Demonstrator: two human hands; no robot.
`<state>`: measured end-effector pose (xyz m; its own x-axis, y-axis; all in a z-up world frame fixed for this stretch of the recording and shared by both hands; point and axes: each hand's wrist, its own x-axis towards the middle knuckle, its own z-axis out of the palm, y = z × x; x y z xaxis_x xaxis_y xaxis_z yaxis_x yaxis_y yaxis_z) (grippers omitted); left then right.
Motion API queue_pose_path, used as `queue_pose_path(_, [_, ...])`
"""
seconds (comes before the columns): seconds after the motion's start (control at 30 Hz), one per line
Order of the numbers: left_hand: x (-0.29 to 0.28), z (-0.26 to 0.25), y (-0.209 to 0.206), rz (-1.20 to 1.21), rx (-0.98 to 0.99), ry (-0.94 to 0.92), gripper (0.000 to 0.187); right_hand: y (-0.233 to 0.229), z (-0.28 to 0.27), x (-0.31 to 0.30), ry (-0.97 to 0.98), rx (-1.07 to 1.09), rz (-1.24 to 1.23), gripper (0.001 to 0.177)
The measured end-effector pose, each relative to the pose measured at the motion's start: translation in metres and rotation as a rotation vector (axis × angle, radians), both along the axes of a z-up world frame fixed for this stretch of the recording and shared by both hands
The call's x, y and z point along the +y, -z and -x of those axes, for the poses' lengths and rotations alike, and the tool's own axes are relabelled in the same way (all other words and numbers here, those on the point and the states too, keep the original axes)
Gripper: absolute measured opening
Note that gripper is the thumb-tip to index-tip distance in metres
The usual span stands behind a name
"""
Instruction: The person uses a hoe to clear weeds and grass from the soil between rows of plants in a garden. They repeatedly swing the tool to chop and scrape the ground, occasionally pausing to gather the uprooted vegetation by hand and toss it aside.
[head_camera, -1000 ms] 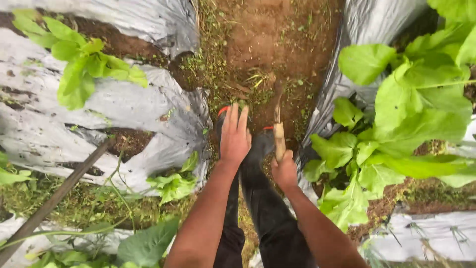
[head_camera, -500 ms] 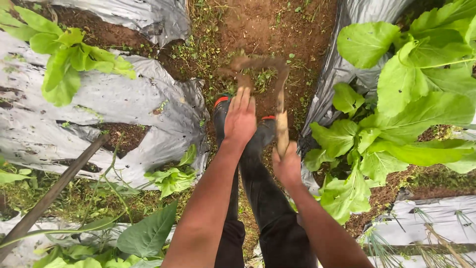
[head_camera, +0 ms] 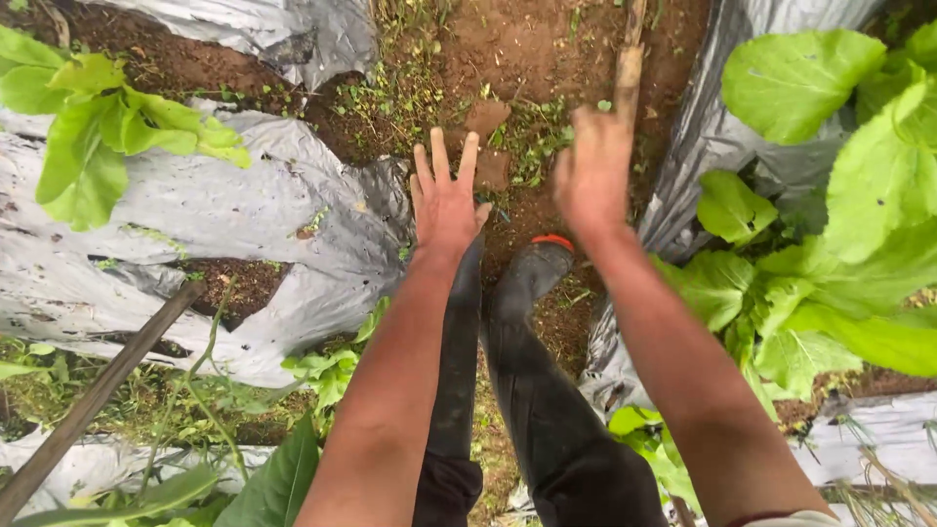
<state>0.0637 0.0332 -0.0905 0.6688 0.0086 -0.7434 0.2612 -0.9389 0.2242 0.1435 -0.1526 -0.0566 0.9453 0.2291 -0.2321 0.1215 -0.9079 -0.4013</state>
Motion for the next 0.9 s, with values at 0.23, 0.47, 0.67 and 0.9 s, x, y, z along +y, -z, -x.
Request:
queue_pose_path(0.23, [-0.002, -0.036, 0.048, -0.049, 0.11, 0.036, 0.137, 0.061, 0.006, 0.049, 0.543, 0.644, 0.05, 0.064])
queue_pose_path(0.47, [0.005, 0.0, 0.131, 0.213, -0.06, -0.209, 0.116, 0.126, 0.035, 0.083, 0.437, 0.626, -0.049, 0.066])
queue_pose_path(0.67, [0.023, -0.003, 0.104, 0.521, 0.007, -0.466, 0.116, 0.137, 0.031, 0.069, 0.502, 0.787, -0.347, 0.079])
queue_pose_path(0.9, [0.005, 0.006, 0.006, 0.6, 0.078, -0.531, 0.11, 0.027, 0.033, 0.049, 0.446, 0.859, -0.398, 0.09])
